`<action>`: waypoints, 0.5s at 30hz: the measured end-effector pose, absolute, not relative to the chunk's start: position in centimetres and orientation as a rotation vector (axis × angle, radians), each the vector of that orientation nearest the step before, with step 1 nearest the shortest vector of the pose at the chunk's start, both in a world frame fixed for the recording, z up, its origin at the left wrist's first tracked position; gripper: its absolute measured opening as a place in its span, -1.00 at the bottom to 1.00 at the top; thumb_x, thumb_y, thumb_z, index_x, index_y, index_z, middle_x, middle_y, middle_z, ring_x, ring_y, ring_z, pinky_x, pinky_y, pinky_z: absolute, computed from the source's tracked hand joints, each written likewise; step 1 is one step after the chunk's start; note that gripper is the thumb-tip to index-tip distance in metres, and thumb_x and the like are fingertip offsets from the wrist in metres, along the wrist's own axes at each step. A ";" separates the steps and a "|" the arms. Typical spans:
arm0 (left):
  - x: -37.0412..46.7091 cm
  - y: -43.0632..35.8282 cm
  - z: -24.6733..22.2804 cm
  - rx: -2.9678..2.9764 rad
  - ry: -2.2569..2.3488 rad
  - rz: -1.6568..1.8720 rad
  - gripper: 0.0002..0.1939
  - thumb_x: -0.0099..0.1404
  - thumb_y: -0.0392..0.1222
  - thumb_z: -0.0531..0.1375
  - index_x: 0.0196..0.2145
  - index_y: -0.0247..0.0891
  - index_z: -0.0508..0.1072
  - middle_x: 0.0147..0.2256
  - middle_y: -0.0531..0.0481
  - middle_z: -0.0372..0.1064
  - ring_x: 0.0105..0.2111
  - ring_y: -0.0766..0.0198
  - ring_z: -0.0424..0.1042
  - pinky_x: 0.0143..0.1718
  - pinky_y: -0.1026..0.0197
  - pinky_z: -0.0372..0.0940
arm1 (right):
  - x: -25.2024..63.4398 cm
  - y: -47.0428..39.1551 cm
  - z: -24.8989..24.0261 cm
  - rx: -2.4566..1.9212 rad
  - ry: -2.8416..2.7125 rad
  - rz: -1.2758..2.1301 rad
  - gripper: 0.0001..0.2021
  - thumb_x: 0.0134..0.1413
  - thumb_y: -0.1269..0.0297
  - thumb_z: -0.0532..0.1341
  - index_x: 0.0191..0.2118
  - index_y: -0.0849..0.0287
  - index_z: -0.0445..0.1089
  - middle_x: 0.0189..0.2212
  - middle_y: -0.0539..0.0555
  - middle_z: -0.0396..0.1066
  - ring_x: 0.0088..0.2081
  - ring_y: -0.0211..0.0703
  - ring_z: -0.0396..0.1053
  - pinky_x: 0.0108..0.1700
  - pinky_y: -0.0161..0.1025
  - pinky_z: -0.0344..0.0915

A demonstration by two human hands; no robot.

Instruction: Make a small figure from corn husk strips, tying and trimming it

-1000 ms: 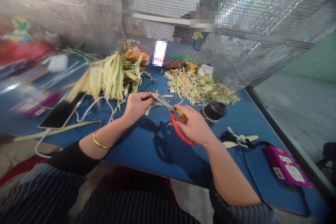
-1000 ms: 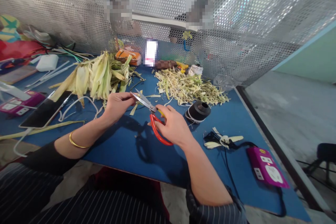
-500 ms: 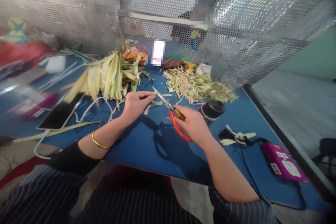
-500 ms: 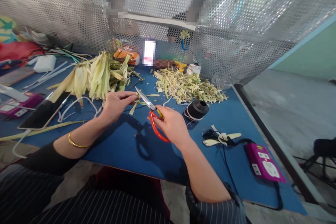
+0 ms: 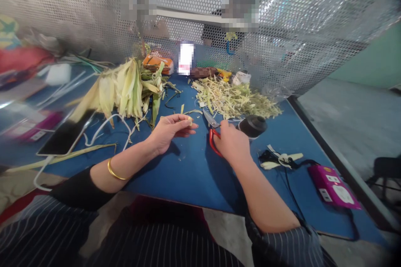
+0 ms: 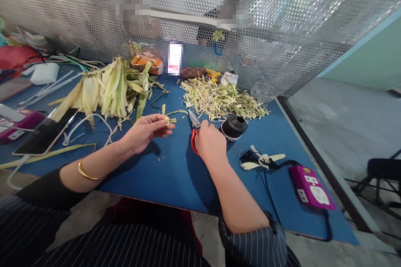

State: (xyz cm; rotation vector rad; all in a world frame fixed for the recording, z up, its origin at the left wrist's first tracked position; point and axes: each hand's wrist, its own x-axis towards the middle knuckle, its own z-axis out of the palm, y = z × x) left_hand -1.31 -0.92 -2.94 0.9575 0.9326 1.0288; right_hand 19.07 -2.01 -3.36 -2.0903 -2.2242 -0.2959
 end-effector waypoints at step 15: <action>0.6 -2.0 -4.1 0.826 0.877 1.081 -0.87 0.00 -0.20 0.38 -0.45 -0.25 0.54 -0.35 0.07 0.43 -0.35 0.43 0.36 -0.25 0.34 0.25 | 15.3 -3.4 -3.4 -1.235 -1.377 0.983 -0.76 -0.10 0.12 0.33 -0.34 0.17 0.42 -0.46 -0.01 0.48 -0.42 -0.22 0.42 -0.30 -0.24 0.35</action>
